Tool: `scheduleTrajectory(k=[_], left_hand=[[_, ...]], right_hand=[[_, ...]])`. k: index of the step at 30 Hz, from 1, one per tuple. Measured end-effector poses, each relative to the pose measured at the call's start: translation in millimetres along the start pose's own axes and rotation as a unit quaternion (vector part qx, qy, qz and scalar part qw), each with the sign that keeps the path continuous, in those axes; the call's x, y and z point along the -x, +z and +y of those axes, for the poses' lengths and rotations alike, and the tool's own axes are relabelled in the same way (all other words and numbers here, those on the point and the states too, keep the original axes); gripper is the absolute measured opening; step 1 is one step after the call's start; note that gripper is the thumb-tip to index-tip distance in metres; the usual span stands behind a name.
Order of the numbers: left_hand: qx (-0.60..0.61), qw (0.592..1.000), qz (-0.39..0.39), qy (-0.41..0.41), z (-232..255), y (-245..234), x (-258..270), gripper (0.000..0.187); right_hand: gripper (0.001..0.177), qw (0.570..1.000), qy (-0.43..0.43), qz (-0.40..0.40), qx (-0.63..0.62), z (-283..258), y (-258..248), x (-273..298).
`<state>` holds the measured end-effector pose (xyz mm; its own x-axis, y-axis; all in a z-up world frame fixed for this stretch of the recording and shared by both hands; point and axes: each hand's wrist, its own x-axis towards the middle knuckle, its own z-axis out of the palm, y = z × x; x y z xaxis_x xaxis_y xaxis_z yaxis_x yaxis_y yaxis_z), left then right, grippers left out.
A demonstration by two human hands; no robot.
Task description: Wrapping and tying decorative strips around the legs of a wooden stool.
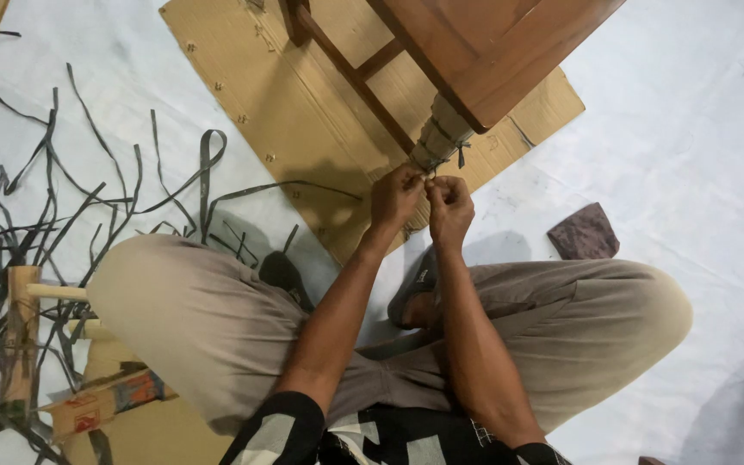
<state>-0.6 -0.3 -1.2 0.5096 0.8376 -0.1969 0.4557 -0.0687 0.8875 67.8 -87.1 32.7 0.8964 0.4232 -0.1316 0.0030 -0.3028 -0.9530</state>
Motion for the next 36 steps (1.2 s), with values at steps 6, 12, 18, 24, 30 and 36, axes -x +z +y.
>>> scheduleTrajectory(k=[6, 12, 18, 24, 30, 36], left_hand=[[0.002, 1.000, -0.003, 0.031, -17.1, 6.9, -4.1, 0.027], [0.016, 1.000, -0.006, 0.018, -14.5, 6.8, 0.6, 0.028], [0.014, 0.999, 0.004, 0.050, -23.3, 8.7, -4.0, 0.025], [0.024, 0.998, 0.020, 0.059, -18.9, -0.2, 3.5, 0.022], [0.018, 0.990, 0.015, 0.141, -20.1, -3.1, 2.3, 0.017], [-0.031, 0.984, 0.062, 0.163, -16.8, -5.4, 7.8, 0.015]], right_hand=[[0.010, 0.996, -0.075, -0.012, 0.039, 5.8, -3.6, 2.0], [0.010, 0.984, -0.171, -0.008, 0.057, -0.5, -3.5, 7.9], [0.012, 0.985, -0.157, -0.071, -0.014, 5.1, -6.4, 4.4], [0.012, 0.984, -0.135, -0.112, -0.034, 11.6, -5.6, 1.1], [0.014, 0.983, -0.117, -0.139, -0.027, 18.4, -6.4, -3.9], [0.014, 0.985, -0.094, -0.142, -0.037, 18.7, -4.9, -3.3]])
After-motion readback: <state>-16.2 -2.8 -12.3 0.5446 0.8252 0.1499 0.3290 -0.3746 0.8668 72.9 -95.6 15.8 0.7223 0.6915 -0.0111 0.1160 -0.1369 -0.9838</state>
